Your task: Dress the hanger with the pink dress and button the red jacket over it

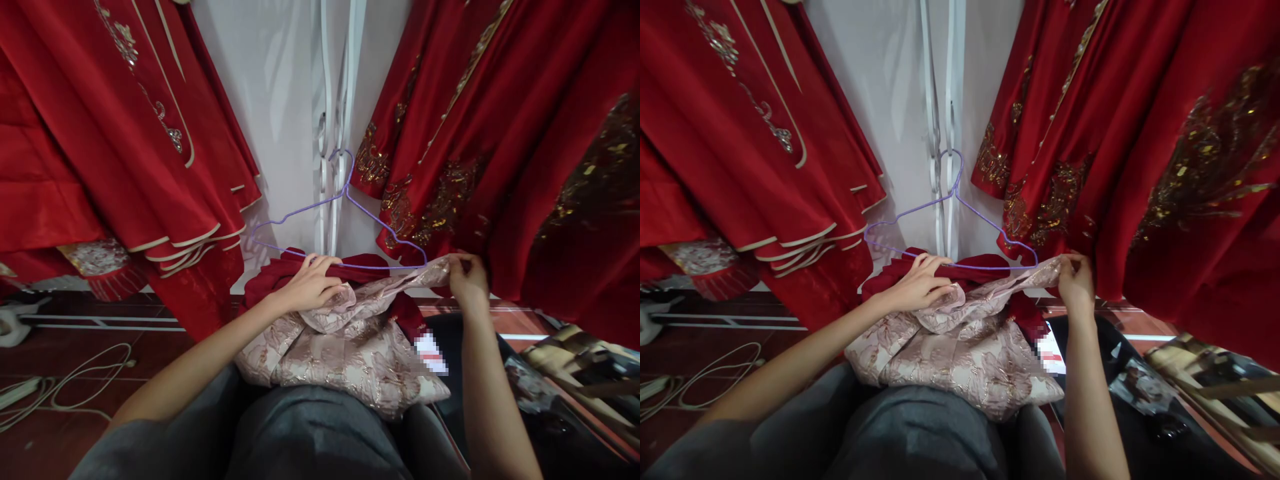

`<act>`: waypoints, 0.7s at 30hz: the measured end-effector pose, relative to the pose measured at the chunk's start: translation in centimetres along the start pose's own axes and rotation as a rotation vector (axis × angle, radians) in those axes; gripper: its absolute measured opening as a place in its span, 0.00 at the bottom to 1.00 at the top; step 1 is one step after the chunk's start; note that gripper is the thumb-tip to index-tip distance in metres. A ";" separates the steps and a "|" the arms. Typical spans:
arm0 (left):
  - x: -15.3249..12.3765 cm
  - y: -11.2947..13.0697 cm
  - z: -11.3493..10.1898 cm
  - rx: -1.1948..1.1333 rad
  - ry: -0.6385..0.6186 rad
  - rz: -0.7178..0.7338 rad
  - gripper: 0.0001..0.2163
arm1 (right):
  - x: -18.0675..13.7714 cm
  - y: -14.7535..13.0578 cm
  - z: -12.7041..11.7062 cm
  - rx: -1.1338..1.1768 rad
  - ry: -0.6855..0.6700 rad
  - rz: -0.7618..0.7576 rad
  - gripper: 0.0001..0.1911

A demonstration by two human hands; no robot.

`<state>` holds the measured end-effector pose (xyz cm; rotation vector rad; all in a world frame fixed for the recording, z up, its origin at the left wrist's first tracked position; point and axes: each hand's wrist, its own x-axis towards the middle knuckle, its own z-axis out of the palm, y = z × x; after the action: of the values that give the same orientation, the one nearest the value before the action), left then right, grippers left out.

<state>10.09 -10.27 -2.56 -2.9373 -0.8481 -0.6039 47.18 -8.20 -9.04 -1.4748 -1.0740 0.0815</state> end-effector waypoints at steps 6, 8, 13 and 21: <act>-0.2 -0.3 0.2 -0.028 -0.006 -0.014 0.16 | 0.1 0.1 -0.2 0.047 -0.003 0.020 0.15; -0.2 -0.4 0.0 -0.024 -0.007 -0.016 0.16 | -0.1 -0.8 -0.4 0.031 0.000 0.030 0.16; -0.3 -0.2 -0.2 -0.033 -0.029 -0.011 0.15 | -0.8 -4.8 -0.7 0.001 -0.002 -0.083 0.18; 1.7 1.3 1.8 -0.085 -0.009 -0.002 0.15 | -0.2 -13.3 2.3 -0.192 -0.111 -0.443 0.14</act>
<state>12.69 -10.27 -3.55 -3.0170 -0.8473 -0.6434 38.34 -8.98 1.14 -1.3790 -1.5104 -0.2622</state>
